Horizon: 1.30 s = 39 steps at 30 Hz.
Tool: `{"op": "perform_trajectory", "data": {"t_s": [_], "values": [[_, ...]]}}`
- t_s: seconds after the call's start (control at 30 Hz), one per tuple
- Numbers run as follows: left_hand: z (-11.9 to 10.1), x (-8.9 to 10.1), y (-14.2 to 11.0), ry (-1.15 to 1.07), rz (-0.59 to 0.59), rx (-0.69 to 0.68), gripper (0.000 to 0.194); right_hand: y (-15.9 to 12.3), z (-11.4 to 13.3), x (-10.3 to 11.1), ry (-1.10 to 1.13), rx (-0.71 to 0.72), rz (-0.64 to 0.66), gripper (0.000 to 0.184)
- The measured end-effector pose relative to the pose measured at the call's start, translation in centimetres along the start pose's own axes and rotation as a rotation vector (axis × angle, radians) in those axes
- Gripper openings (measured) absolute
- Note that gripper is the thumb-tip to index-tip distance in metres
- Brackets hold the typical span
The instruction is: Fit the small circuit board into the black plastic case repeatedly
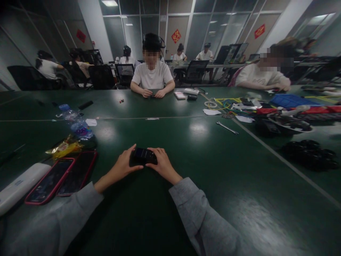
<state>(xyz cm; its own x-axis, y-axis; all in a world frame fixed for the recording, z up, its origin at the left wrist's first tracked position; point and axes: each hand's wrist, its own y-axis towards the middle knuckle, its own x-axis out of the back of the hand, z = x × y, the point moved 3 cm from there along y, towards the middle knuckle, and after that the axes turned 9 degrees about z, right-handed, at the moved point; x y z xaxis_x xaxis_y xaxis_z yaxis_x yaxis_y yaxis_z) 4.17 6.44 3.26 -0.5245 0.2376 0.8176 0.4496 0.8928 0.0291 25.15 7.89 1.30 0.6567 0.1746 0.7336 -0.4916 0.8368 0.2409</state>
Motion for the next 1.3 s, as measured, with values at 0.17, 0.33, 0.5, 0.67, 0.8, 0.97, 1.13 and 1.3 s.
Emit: {"op": "perform_trajectory", "data": {"t_s": [0.17, 0.33, 0.5, 0.67, 0.8, 0.97, 1.13, 1.3], "values": [[1.2, -0.3, 1.0, -0.088, -0.040, -0.017, 0.070, 0.0, 0.3, 0.2, 0.003, 0.000, 0.001, 0.062], [2.2, -0.6, 1.9, -0.080, -0.013, 0.012, 0.064, 0.1, 0.5, 0.4, 0.002, 0.005, -0.001, 0.061], [2.4, -0.8, 2.1, -0.071, -0.006, 0.007, 0.062, 0.0, 0.6, 0.4, 0.012, 0.020, -0.011, 0.061], [2.3, -0.8, 2.0, -0.055, 0.000, 0.005, 0.058, -0.1, 0.9, 0.5, 0.034, 0.009, -0.025, 0.054], [2.2, -0.8, 2.0, -0.055, -0.002, 0.009, 0.056, -0.1, 1.1, 0.6, 0.054, 0.019, -0.029, 0.051], [2.1, -0.7, 1.8, -0.080, -0.018, 0.047, 0.059, -0.1, 0.9, 0.7, 0.107, 0.016, -0.067, 0.050], [2.4, -0.7, 1.9, -0.089, -0.017, 0.059, 0.060, -0.5, 0.7, 1.1, 0.200, -0.039, -0.131, 0.050], [2.5, -0.7, 1.8, -0.113, 0.011, 0.020, 0.059, -1.1, -1.3, 3.3, 0.354, -0.150, -0.363, 0.050]]}}
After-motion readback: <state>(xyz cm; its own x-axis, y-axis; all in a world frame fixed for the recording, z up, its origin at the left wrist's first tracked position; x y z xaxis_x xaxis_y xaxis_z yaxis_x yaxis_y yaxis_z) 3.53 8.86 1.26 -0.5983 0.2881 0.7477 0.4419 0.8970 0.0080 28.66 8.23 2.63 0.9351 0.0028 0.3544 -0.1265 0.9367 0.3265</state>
